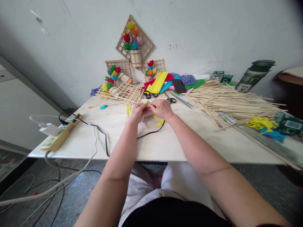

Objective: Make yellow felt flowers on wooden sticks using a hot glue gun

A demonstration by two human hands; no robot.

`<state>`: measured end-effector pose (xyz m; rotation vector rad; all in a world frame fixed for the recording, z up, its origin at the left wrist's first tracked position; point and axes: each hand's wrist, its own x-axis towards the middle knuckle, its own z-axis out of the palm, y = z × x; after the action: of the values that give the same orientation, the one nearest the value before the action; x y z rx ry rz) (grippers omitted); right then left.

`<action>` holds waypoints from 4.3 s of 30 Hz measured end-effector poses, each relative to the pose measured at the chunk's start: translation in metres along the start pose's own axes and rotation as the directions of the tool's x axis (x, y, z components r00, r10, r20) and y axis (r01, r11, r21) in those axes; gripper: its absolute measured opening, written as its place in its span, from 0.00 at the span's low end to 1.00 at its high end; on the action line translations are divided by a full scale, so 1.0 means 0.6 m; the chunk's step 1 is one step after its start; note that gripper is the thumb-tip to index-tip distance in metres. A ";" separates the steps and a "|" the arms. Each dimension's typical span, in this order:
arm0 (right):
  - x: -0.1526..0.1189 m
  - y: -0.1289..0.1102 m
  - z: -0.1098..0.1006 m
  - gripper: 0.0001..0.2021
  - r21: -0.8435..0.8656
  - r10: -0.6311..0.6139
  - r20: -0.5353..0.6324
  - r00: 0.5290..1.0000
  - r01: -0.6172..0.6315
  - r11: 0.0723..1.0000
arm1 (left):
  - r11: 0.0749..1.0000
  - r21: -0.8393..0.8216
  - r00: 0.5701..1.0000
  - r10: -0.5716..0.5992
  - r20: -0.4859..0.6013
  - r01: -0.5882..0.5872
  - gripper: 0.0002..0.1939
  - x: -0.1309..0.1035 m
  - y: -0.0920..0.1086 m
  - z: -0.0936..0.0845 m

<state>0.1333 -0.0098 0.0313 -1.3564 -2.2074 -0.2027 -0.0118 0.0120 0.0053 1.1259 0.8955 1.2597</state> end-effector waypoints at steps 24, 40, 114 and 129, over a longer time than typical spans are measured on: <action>-0.041 0.233 0.054 0.20 -0.096 0.893 -0.126 0.432 -0.901 0.423 | 0.993 0.091 0.995 0.071 0.065 -0.076 0.15 -0.002 -0.011 0.005; -0.043 0.232 0.047 0.17 -0.096 0.874 -0.161 0.458 -0.889 0.448 | 0.994 0.095 0.998 0.058 0.032 -0.061 0.14 -0.003 -0.008 0.006; 0.021 0.071 0.004 0.14 0.984 0.564 -0.041 0.824 -0.064 0.165 | 0.933 0.308 0.980 0.151 0.129 -0.184 0.17 -0.020 0.000 0.032; 0.021 0.073 -0.012 0.13 0.980 0.552 -0.067 0.831 -0.048 0.192 | 0.988 0.146 0.932 -0.005 0.361 -0.051 0.20 -0.025 -0.006 0.031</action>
<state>0.1693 0.0183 0.0371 -0.8089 -1.1099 0.8651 0.0049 -0.0053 0.0052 1.4391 0.7091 0.9687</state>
